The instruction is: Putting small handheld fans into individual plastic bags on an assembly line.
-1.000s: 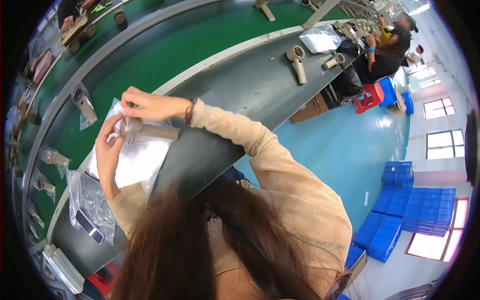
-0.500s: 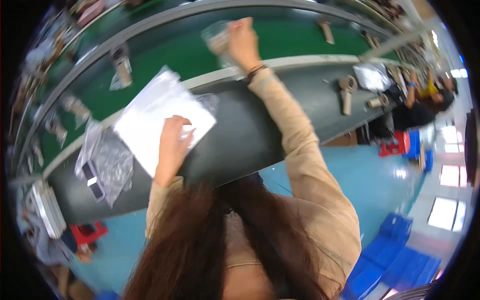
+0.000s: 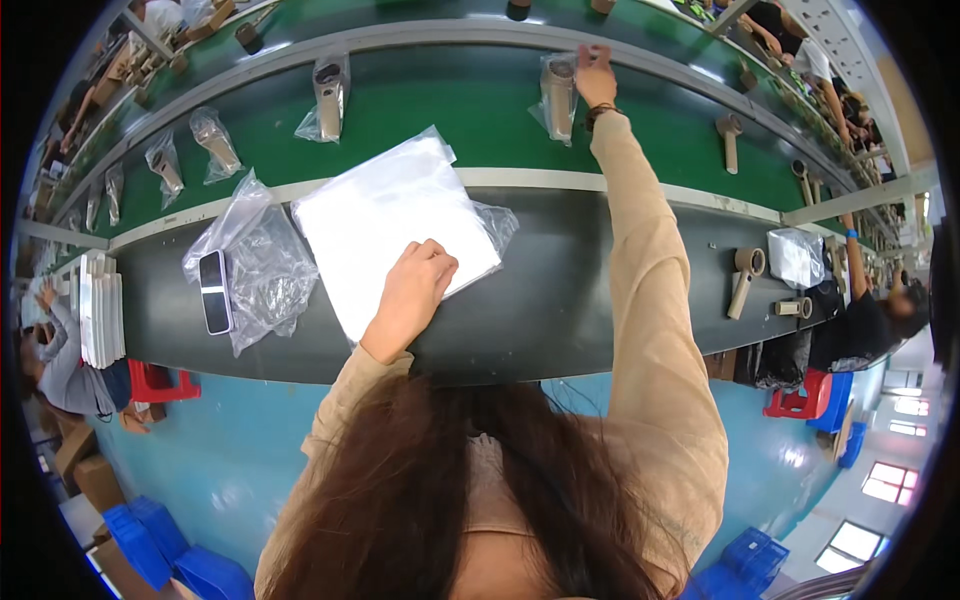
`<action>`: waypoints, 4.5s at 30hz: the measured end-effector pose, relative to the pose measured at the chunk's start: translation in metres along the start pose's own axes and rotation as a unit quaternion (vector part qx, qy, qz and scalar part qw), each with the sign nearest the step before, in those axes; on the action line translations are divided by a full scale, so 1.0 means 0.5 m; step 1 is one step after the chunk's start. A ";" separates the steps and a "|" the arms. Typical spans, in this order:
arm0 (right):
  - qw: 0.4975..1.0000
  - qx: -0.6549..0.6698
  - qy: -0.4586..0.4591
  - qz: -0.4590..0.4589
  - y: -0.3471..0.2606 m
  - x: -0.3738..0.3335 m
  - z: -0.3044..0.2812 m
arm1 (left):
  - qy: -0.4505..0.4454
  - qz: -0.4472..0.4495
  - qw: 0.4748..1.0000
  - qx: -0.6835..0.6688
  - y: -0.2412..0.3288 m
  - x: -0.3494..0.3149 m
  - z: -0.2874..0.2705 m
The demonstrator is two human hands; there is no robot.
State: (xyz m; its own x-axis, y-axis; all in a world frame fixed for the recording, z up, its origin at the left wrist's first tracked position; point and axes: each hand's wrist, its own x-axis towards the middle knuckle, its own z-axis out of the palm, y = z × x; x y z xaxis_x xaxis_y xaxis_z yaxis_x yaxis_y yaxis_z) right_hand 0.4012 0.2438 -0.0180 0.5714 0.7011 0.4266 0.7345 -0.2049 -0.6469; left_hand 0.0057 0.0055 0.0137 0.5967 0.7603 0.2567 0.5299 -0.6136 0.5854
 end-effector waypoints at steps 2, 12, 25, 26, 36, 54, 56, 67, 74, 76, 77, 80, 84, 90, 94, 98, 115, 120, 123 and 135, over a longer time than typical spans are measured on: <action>1.000 0.023 0.004 0.017 -0.011 -0.004 -0.051 | 0.026 -0.039 0.999 0.007 0.012 -0.003 -0.013; 0.938 -0.301 0.170 -0.026 0.436 0.091 -0.343 | 0.036 -0.184 0.972 -0.141 -0.013 0.009 -0.013; 0.966 -0.225 0.080 0.097 0.778 0.383 -0.480 | -0.103 -0.218 0.894 -0.377 -0.061 0.023 -0.059; 0.960 -0.261 0.048 0.094 0.703 0.344 -0.325 | -0.071 -0.256 0.896 -0.355 -0.037 0.017 -0.063; 0.982 -0.181 0.017 -0.046 0.218 0.044 -0.428 | 0.104 -0.073 0.992 0.000 -0.003 -0.015 -0.010; 0.840 0.540 0.044 -0.033 -0.265 -0.702 -0.307 | 0.156 -0.032 0.977 -0.142 0.029 -0.020 -0.024; 0.891 0.437 0.058 -0.106 -0.246 -0.702 -0.295 | 0.139 -0.079 0.969 -0.191 0.030 -0.023 -0.042; 0.790 0.609 0.077 0.004 -0.279 -0.711 -0.350 | 0.081 -0.053 0.967 -0.237 0.032 -0.016 -0.050; 0.872 0.481 0.080 -0.038 -0.238 -0.718 -0.302 | 0.069 -0.077 0.959 -0.266 0.043 -0.015 -0.050; 0.854 0.514 0.068 -0.036 -0.232 -0.719 -0.303 | 0.058 -0.069 0.960 -0.265 0.042 -0.014 -0.046; 0.849 0.523 0.068 -0.043 -0.236 -0.721 -0.304 | 0.046 -0.061 0.961 -0.267 0.041 -0.014 -0.045; 0.855 0.511 0.063 -0.068 -0.234 -0.720 -0.287 | 0.051 -0.034 0.957 -0.284 0.052 -0.010 -0.046; 0.858 0.506 0.023 -0.085 -0.233 -0.719 -0.253 | 0.018 -0.024 0.948 -0.316 0.077 -0.002 -0.063; 0.930 0.314 -0.097 -0.165 -0.284 -0.683 -0.309 | 0.027 -0.056 0.885 -0.461 0.055 0.015 -0.091; 0.950 0.161 -0.174 -0.205 -0.322 -0.650 -0.324 | 0.066 -0.019 0.919 -0.388 0.048 0.032 -0.095; 0.943 0.101 -0.215 -0.231 -0.331 -0.614 -0.304 | 0.099 -0.004 0.963 -0.252 0.066 0.043 -0.105; 0.871 -0.115 -0.314 -0.359 -0.323 -0.493 -0.310 | 0.216 0.041 0.972 -0.079 0.000 0.083 -0.082; 0.773 0.039 -0.499 -0.389 -0.272 -0.377 -0.254 | 0.212 0.032 0.976 -0.045 -0.042 0.109 -0.052; 0.725 0.173 -0.566 -0.352 -0.283 -0.382 -0.244 | 0.204 0.013 0.977 -0.057 -0.046 0.114 -0.053; 0.904 0.335 -0.217 -0.153 -0.280 -0.453 -0.185 | 0.224 -0.019 0.896 -0.383 -0.066 0.156 -0.045</action>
State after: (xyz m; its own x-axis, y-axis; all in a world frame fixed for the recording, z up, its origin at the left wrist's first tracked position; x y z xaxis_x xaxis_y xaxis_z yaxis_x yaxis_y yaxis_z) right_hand 0.2028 0.0507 0.0346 0.0742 0.8871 0.4555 0.3646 0.4011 -0.8404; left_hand 0.0210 0.0899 0.0316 0.1939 0.8919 0.4085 -0.1269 -0.3901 0.9120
